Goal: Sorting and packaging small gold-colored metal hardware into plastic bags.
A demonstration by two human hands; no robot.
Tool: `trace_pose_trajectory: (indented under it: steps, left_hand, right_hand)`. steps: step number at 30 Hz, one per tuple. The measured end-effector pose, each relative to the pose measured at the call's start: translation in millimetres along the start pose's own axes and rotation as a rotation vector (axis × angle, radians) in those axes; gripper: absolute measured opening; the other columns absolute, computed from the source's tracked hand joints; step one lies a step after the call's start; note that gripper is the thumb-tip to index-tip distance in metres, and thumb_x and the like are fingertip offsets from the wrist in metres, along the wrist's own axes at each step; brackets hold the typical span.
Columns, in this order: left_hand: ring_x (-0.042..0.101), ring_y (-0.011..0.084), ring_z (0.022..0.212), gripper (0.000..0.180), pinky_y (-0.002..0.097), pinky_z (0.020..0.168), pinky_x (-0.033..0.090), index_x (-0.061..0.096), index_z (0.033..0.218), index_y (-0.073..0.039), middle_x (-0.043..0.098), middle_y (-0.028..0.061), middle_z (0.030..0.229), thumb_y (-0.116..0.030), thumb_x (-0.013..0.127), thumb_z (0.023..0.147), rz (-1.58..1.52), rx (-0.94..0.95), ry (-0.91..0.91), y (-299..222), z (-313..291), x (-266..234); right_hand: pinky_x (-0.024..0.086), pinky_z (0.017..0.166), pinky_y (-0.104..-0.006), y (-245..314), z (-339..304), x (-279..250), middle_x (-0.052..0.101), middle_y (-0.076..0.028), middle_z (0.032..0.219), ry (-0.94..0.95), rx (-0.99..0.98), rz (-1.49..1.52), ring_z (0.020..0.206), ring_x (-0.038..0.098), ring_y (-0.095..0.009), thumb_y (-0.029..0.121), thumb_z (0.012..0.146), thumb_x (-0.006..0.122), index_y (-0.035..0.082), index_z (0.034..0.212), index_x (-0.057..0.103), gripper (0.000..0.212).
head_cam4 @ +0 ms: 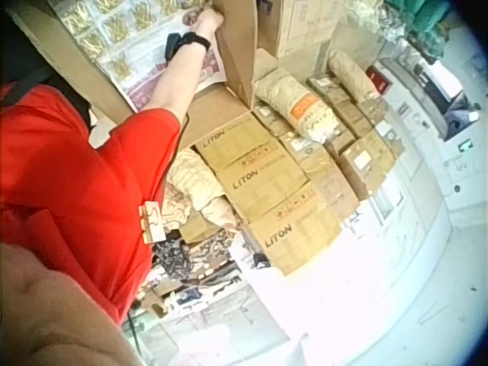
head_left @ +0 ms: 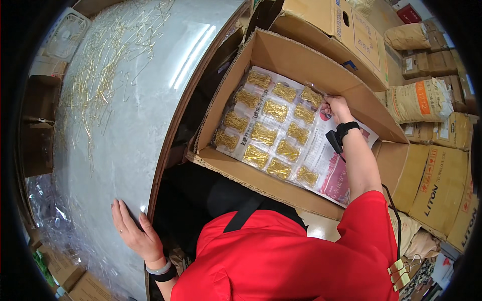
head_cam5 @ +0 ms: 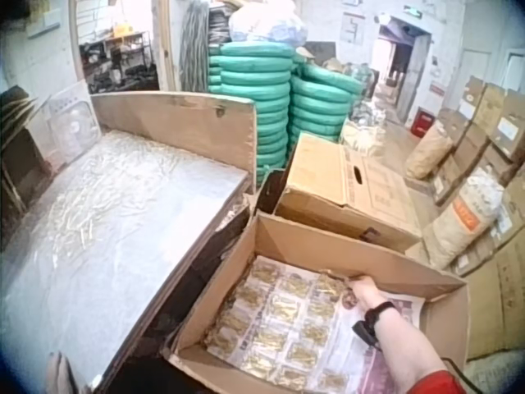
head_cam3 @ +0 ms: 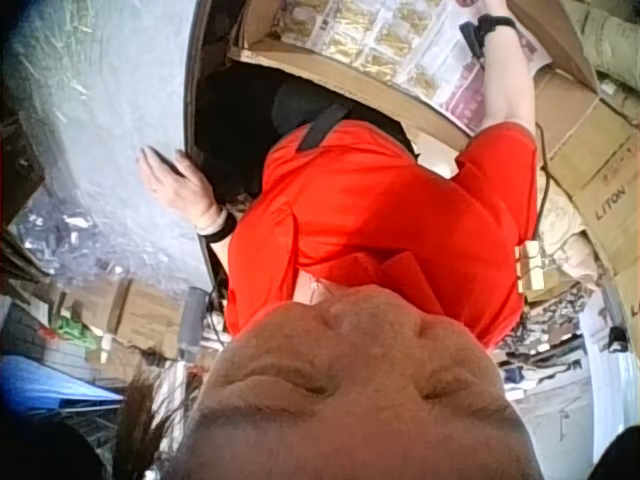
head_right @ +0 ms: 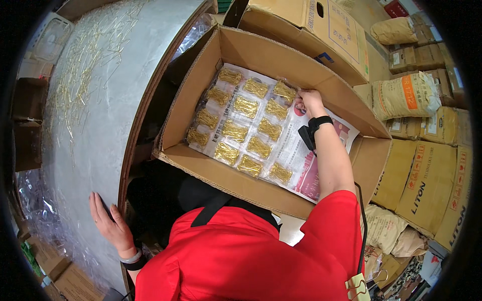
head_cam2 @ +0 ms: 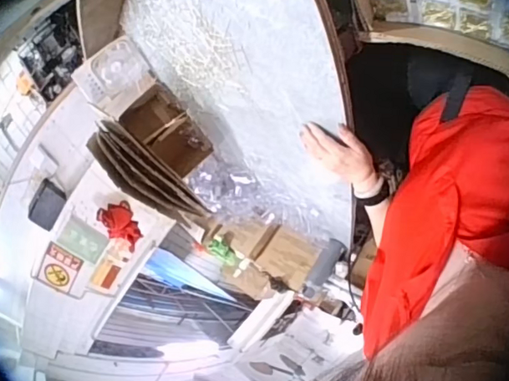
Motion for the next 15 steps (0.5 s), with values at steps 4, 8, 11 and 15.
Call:
trace_pose_trajectory:
  steps: [4,8,11,15]
  left_hand:
    - [0.045,0.0418,0.138,0.052,0.0484,0.114,0.035,0.05,0.143,0.005,0.049,0.0233,0.148,-0.031,0.048,0.106,0.006,0.001,0.0,0.4,-0.5,0.0]
    - [0.046,0.0416,0.137,0.051,0.0482,0.114,0.036,0.05,0.143,0.005,0.049,0.0233,0.148,-0.03,0.048,0.106,0.001,0.003,-0.005,-0.4,-0.2,-0.3]
    - [0.046,0.0415,0.137,0.051,0.0481,0.114,0.036,0.05,0.142,0.006,0.049,0.0235,0.148,-0.03,0.049,0.106,0.01,-0.004,-0.002,0.2,-1.0,0.4]
    - [0.046,0.0418,0.137,0.052,0.0482,0.114,0.036,0.05,0.142,0.006,0.049,0.0238,0.148,-0.03,0.049,0.106,0.007,0.005,-0.007,0.5,-0.5,0.3]
  right_hand:
    - [0.047,0.047,-0.0261,2.1,-3.5,3.3,0.065,-0.007,0.076,-0.049,0.004,-0.046,0.055,0.057,-0.013,0.008,0.098,0.059,-0.002,0.095,0.066,0.013]
    - [0.044,0.045,-0.0258,-3.7,-2.8,1.6,0.065,-0.006,0.073,-0.092,-0.032,-0.05,0.053,0.056,-0.013,0.009,0.097,0.059,-0.001,0.093,0.067,0.013]
    - [0.041,0.044,-0.0256,-2.5,-8.1,5.6,0.064,-0.006,0.072,-0.125,-0.049,-0.06,0.052,0.054,-0.013,0.01,0.097,0.059,0.0,0.092,0.067,0.014]
    - [0.039,0.044,-0.0261,-12.0,-5.3,7.8,0.064,-0.006,0.071,-0.097,-0.056,0.029,0.05,0.053,-0.012,0.015,0.098,0.059,0.0,0.092,0.067,0.017]
Point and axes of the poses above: each hand's wrist, its own z-axis towards the middle knuckle, its own x-axis out of the palm, y = z × x, the point moved 6 cm from there along z, towards the middle knuckle
